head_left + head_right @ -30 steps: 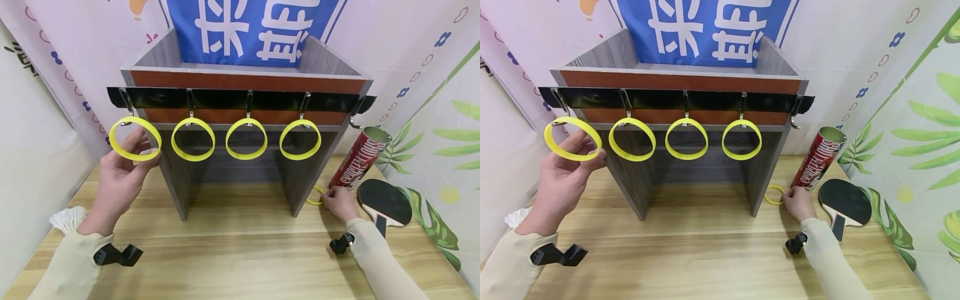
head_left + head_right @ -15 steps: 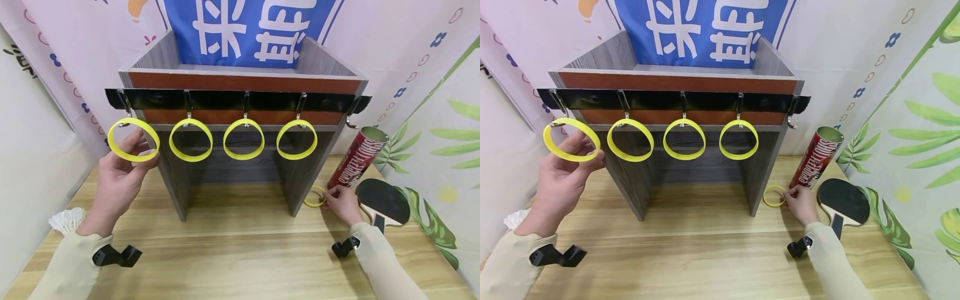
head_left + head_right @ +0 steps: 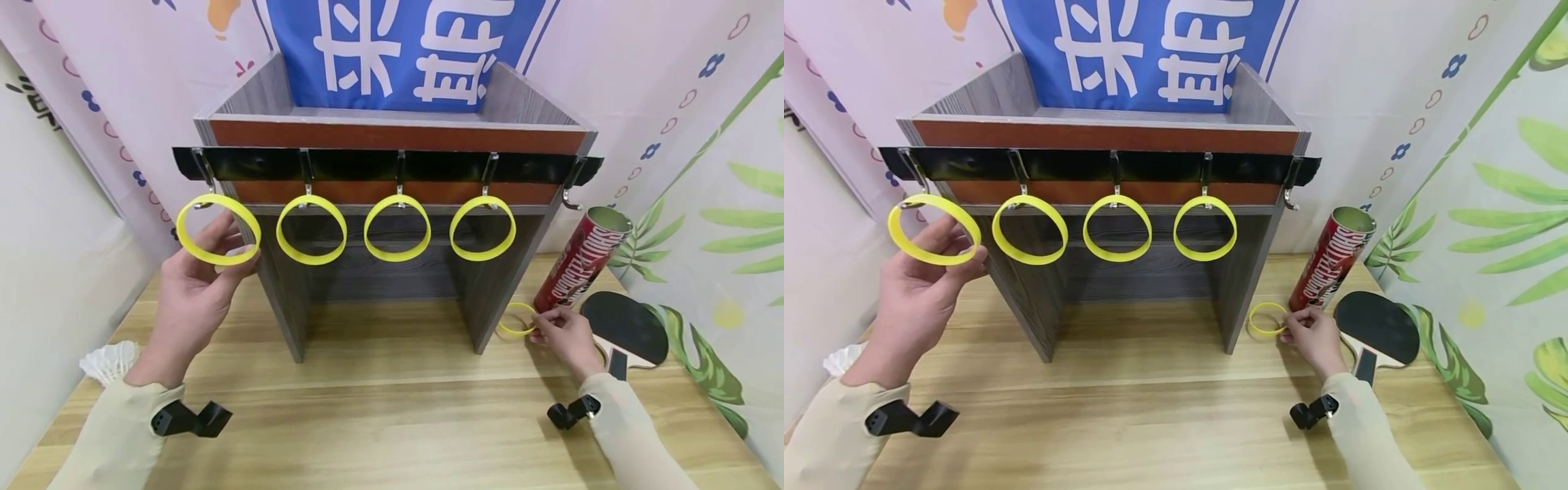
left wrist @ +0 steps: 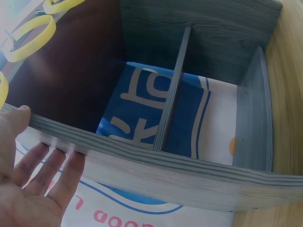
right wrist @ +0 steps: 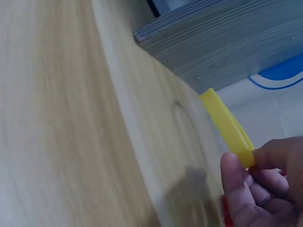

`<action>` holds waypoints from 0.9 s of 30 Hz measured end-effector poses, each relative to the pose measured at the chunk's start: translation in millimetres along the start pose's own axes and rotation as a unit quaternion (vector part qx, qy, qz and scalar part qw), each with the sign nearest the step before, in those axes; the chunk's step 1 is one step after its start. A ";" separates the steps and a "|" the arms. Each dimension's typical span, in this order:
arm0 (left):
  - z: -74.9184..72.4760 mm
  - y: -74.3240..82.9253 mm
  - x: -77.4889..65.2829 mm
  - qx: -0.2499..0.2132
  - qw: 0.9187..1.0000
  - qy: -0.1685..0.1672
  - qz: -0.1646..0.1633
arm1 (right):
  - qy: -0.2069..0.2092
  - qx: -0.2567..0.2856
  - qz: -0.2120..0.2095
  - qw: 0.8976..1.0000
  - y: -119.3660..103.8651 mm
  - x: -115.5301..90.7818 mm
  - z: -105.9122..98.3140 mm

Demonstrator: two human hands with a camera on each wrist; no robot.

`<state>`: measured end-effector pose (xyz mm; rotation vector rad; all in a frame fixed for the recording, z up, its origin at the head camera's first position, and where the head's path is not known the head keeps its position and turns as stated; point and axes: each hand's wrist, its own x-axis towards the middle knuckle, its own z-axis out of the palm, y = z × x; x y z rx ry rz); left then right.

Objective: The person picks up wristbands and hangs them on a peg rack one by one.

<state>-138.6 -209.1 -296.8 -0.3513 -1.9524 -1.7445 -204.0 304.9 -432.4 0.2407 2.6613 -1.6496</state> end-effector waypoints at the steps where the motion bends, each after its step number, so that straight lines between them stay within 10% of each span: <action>1: 0.3 0.0 0.1 -0.001 1.000 -0.001 0.000 | 0.003 0.008 0.001 1.000 -0.9 -2.0 -0.8; 9: 0.6 1.0 -0.5 -0.004 1.000 0.003 0.001 | 0.011 0.087 -0.015 0.996 -11.7 -25.4 -11.9; 16: 0.1 0.7 -0.6 -0.003 1.000 0.003 -0.001 | 0.001 0.217 -0.055 0.975 -23.5 -48.3 -22.1; 27: -0.2 0.9 -0.8 0.016 1.000 0.001 -0.003 | 0.021 0.277 -0.157 0.948 -65.1 -79.2 -34.7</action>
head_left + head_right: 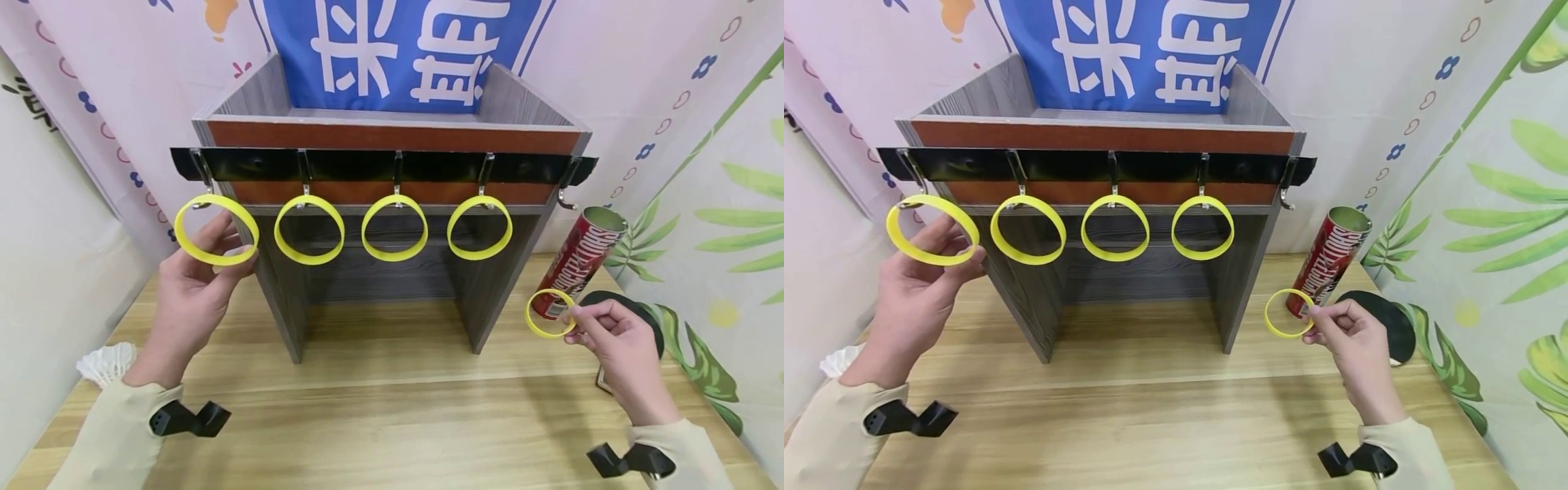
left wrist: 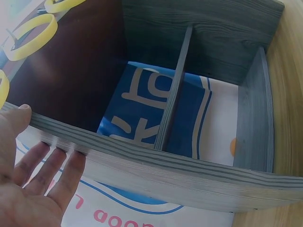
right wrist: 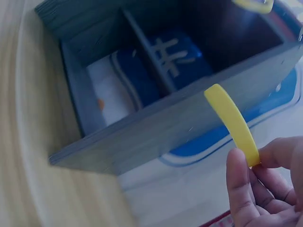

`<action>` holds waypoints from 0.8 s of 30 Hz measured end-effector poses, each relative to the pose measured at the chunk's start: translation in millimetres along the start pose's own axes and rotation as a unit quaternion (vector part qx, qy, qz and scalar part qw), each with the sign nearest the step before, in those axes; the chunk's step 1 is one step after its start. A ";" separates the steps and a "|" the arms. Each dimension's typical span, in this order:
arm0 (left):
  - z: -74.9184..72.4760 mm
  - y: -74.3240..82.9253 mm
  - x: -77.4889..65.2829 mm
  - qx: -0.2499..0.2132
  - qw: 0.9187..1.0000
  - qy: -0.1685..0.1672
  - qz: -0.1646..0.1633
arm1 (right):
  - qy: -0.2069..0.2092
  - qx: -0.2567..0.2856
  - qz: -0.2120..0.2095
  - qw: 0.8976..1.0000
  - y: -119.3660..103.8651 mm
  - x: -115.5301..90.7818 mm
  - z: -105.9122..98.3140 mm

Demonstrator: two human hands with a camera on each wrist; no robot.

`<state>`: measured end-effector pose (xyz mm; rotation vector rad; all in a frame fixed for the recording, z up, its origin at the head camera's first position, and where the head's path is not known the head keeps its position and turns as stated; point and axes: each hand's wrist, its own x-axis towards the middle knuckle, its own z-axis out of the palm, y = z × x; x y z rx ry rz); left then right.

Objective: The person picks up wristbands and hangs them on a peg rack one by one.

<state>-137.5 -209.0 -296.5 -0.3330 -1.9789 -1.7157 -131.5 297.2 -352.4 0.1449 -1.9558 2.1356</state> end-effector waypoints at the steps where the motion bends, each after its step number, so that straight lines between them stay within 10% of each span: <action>1: -0.4 0.0 0.0 0.001 1.000 0.000 -0.001 | -0.001 0.008 -0.013 1.000 -5.0 -0.7 2.1; 10: -0.9 -1.0 0.2 -0.002 1.000 -0.003 0.000 | 0.025 0.072 -0.126 0.989 -49.9 -1.0 20.3; 24: -1.4 -1.1 0.3 -0.002 1.000 -0.003 0.000 | 0.065 0.170 -0.306 0.934 -95.6 22.0 55.6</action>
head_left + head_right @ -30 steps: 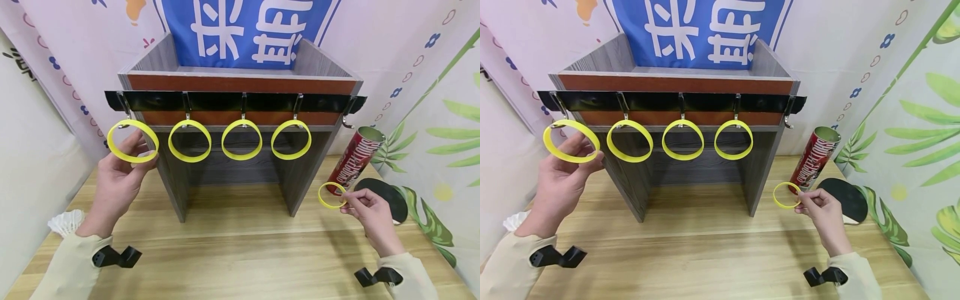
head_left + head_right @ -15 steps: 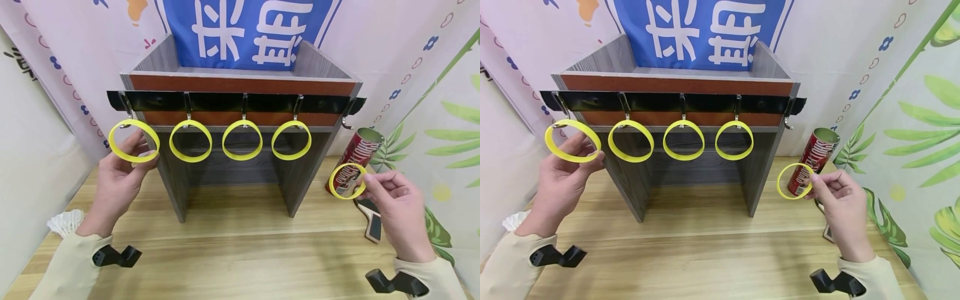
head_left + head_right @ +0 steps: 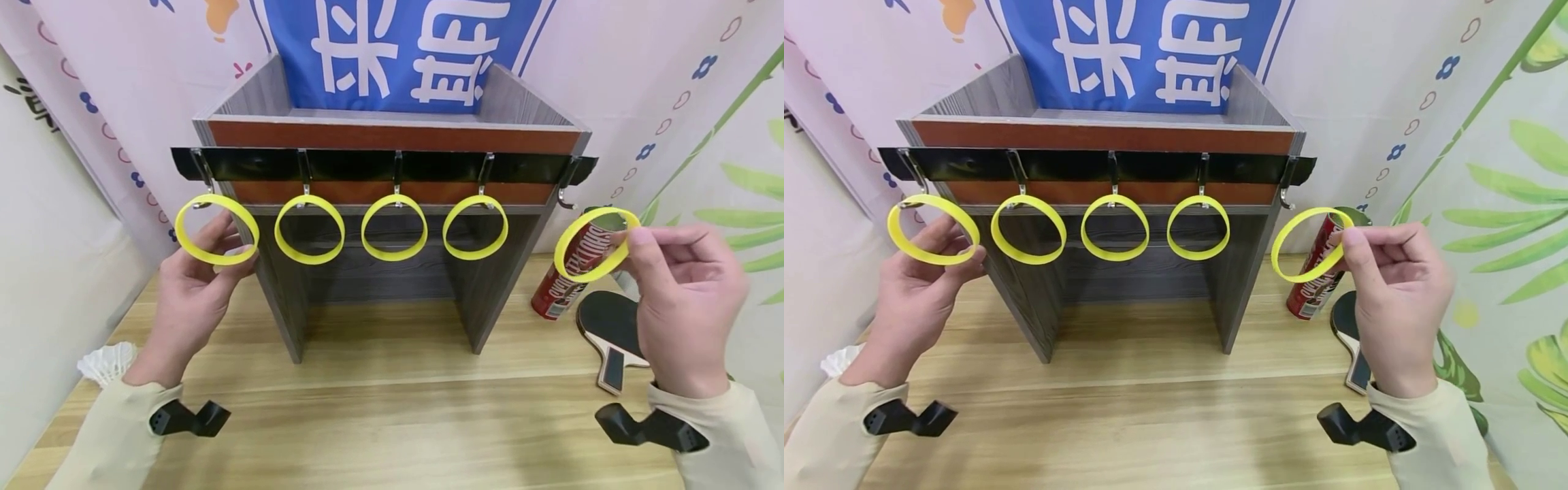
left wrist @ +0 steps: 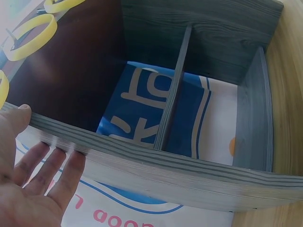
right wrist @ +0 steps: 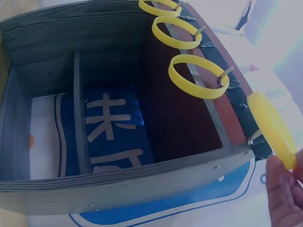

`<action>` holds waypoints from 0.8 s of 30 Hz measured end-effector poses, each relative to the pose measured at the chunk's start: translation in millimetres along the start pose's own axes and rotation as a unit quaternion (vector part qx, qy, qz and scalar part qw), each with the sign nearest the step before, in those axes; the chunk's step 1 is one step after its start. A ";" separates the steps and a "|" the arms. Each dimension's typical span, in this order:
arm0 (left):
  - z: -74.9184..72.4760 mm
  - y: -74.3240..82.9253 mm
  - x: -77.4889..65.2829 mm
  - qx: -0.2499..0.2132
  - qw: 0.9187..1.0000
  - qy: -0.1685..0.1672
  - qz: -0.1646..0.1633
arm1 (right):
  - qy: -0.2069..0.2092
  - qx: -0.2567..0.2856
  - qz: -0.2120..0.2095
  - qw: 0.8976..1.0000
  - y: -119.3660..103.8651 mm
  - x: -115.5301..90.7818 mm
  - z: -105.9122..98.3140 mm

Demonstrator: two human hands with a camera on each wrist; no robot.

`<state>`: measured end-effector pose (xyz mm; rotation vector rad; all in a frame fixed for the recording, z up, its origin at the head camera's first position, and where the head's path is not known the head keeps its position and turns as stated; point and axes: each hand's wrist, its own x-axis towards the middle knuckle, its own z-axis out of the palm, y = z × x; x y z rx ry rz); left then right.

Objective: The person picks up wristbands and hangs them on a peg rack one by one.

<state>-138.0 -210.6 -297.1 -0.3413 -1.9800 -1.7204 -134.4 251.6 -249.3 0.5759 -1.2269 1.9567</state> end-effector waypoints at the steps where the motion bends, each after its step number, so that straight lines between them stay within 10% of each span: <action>1: 0.0 0.0 0.0 0.000 1.000 0.001 0.000 | 0.001 0.002 -0.009 1.000 0.2 1.4 2.9; 24: 2.8 2.1 -0.1 -0.025 1.000 0.001 0.010 | -0.052 -0.095 -0.044 0.993 38.7 4.0 11.8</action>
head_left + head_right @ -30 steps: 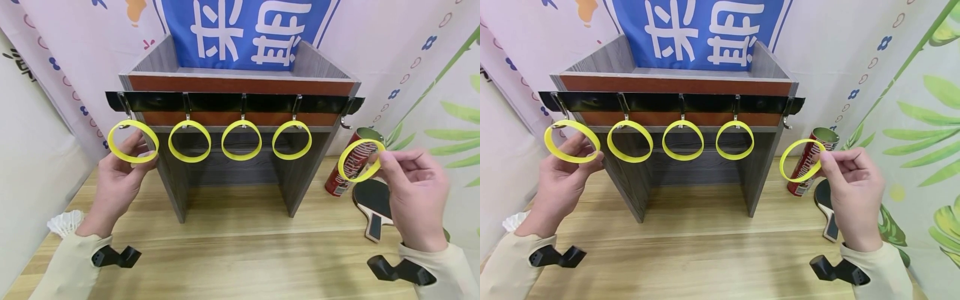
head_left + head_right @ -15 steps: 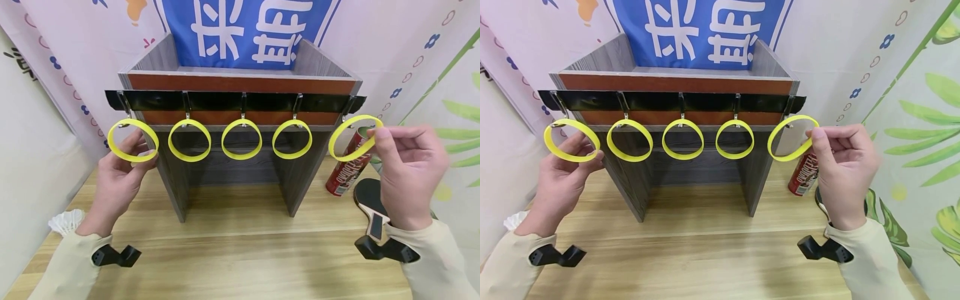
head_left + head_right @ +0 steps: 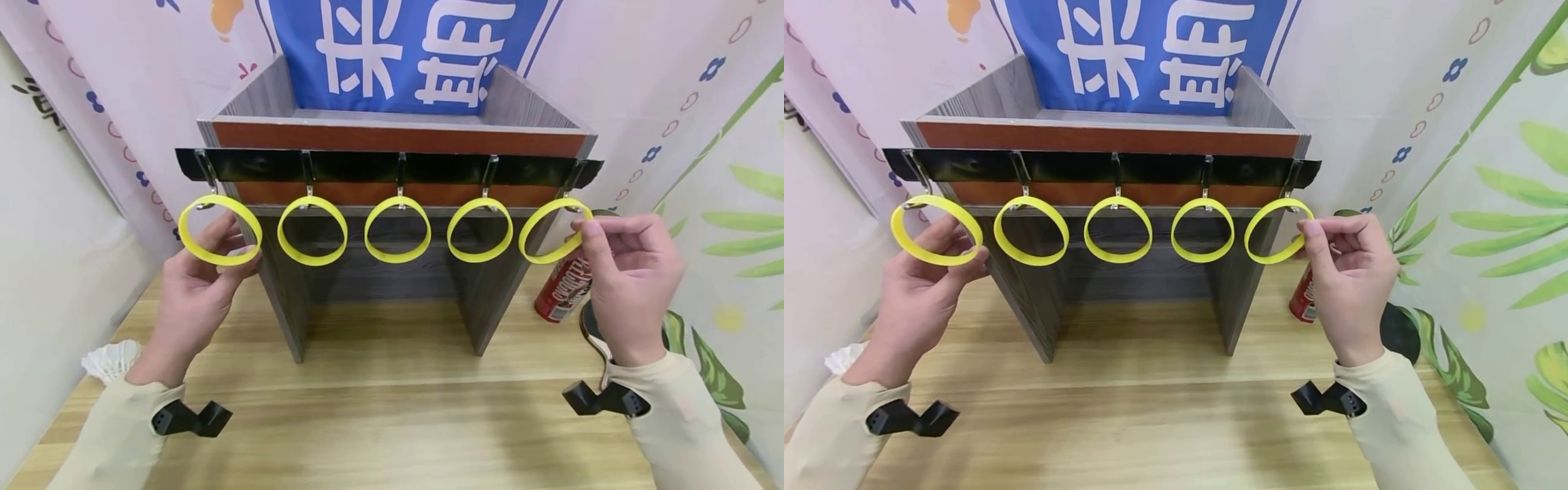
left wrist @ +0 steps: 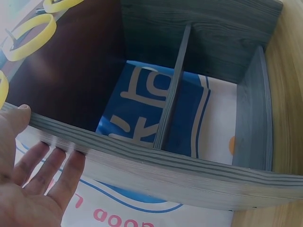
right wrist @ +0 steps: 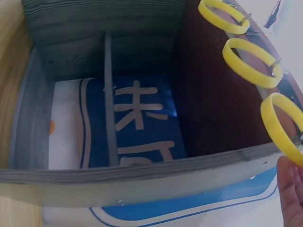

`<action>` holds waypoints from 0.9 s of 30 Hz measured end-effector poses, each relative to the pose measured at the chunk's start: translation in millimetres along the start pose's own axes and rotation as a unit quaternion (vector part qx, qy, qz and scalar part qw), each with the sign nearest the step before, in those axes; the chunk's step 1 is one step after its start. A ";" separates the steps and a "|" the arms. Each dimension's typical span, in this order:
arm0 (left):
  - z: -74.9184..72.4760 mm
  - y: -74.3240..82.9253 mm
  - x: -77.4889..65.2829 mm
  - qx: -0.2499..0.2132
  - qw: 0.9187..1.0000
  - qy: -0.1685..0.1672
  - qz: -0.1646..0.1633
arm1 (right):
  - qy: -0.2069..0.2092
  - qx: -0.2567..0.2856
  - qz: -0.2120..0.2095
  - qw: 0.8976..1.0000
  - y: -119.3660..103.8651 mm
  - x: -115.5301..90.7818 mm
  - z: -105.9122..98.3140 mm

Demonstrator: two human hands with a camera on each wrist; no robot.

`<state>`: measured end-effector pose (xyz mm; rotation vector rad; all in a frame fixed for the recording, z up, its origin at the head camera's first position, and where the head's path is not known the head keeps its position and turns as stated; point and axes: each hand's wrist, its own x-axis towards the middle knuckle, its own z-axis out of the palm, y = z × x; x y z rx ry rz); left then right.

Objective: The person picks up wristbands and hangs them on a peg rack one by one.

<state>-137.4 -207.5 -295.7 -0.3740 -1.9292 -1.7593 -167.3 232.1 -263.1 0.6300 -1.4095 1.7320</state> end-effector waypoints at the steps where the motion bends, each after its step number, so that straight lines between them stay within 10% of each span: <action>1: -0.2 -0.2 -0.6 0.000 1.000 -0.001 0.000 | -0.005 -0.004 -0.001 1.000 0.5 -1.9 -1.2; 27: -2.3 5.1 -0.3 0.038 0.999 0.011 0.024 | -0.089 -0.017 0.015 0.996 -0.9 -16.9 -13.4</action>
